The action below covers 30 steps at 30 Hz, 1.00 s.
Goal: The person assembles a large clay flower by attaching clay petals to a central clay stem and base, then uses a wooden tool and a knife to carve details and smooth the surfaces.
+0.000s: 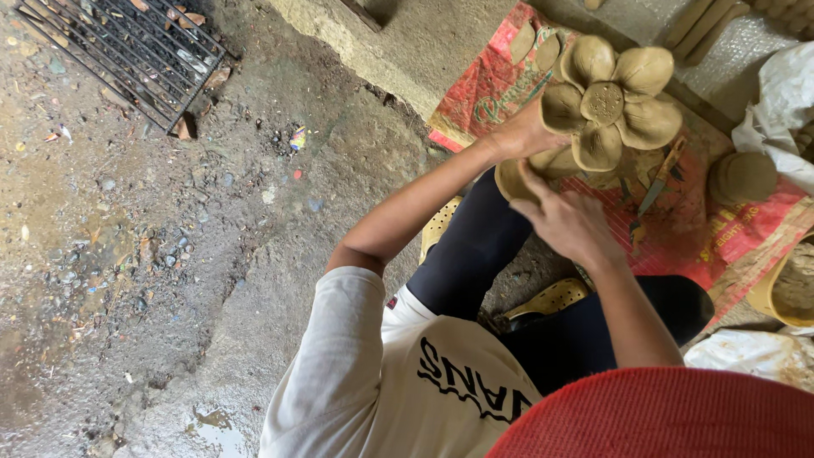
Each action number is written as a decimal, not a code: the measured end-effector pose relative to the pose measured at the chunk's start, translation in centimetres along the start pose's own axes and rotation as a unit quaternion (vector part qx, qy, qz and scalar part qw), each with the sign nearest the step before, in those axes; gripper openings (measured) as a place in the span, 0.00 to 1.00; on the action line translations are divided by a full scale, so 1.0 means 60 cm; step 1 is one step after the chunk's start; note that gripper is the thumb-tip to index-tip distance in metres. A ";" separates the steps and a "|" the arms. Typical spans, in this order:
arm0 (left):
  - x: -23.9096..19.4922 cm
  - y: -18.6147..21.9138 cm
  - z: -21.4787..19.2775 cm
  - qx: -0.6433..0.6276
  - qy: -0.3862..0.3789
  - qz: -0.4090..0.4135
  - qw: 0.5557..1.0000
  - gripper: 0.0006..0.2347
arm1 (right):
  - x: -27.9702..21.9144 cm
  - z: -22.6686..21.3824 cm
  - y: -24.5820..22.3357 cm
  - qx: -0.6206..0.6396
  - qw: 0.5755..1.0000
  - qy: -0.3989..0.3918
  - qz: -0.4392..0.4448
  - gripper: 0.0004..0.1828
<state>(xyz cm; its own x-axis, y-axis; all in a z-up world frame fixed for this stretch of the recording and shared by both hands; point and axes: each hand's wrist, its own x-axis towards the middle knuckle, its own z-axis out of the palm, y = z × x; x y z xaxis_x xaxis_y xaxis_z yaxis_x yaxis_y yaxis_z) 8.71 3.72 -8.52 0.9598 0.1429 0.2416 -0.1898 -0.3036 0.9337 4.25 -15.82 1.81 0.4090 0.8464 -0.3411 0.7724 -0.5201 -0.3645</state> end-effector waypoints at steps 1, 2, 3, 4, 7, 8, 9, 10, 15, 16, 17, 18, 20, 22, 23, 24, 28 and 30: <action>-0.003 0.007 0.002 -0.002 -0.001 0.000 1.000 0.38 | 0.008 0.006 -0.001 -0.036 0.995 -0.060 0.077 0.38; -0.005 0.011 0.000 -0.009 0.001 0.004 1.000 0.37 | 0.009 0.010 0.000 -0.037 0.995 -0.059 0.076 0.38; -0.005 0.013 -0.002 -0.016 0.003 0.008 1.000 0.37 | 0.008 0.013 0.000 -0.023 0.997 0.045 -0.065 0.33; -0.007 0.013 -0.003 -0.017 0.002 0.007 1.000 0.37 | 0.006 0.016 -0.002 -0.007 0.968 0.149 -0.201 0.28; -0.012 0.013 -0.003 -0.008 -0.005 -0.015 1.000 0.37 | 0.012 0.005 -0.024 -0.079 0.991 0.106 0.015 0.36; -0.013 0.015 -0.003 -0.022 -0.001 -0.003 1.000 0.36 | 0.004 -0.001 -0.031 -0.080 0.991 0.108 0.014 0.36; -0.012 0.019 -0.006 -0.036 0.003 0.009 0.999 0.34 | -0.014 -0.002 -0.038 -0.057 0.998 -0.007 -0.016 0.30; -0.013 0.022 -0.018 -0.035 0.004 0.007 0.999 0.34 | -0.032 0.002 -0.047 -0.033 0.991 -0.124 -0.046 0.26; -0.021 0.039 -0.060 0.041 -0.086 -0.103 0.990 0.30 | -0.046 -0.021 0.001 -0.071 0.989 0.089 -0.099 0.29; -0.024 0.040 -0.059 0.041 -0.086 -0.103 0.990 0.30 | -0.037 -0.024 0.015 -0.185 0.981 0.054 0.024 0.34; -0.029 0.039 -0.056 0.004 -0.089 -0.046 0.995 0.26 | -0.042 -0.012 0.023 -0.185 0.981 0.055 0.024 0.34; -0.026 0.038 -0.058 -0.032 -0.091 0.012 0.995 0.23 | -0.046 0.003 0.027 -0.071 0.979 0.136 -0.138 0.28; -0.028 0.030 -0.064 -0.028 -0.082 0.023 0.996 0.22 | -0.047 0.026 0.042 0.048 0.931 0.212 -0.292 0.23; -0.032 0.020 -0.066 -0.029 -0.076 0.031 0.996 0.21 | -0.047 0.051 0.054 0.056 0.961 0.190 -0.191 0.29; -0.029 0.015 -0.069 -0.004 -0.078 0.017 0.997 0.20 | -0.043 0.065 0.061 0.058 0.962 0.190 -0.188 0.29; -0.029 0.009 -0.069 0.021 -0.079 0.004 0.997 0.19 | -0.034 0.081 0.068 0.044 0.961 0.211 -0.175 0.27; -0.042 -0.011 -0.076 -0.030 -0.030 -0.022 0.999 0.20 | -0.051 0.184 0.080 0.102 0.901 0.346 -0.242 0.16; -0.052 -0.020 -0.091 -0.025 -0.023 0.044 0.998 0.22 | -0.031 0.216 0.081 0.218 0.877 0.401 -0.153 0.23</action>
<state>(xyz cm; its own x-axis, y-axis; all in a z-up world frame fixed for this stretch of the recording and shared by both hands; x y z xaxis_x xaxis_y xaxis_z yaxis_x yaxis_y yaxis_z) 4.83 8.81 -8.94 0.9470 0.0746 0.3124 -0.2832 -0.2649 0.9217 0.93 -21.39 -10.56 0.5606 0.6714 0.4847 0.7179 -0.1022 -0.6886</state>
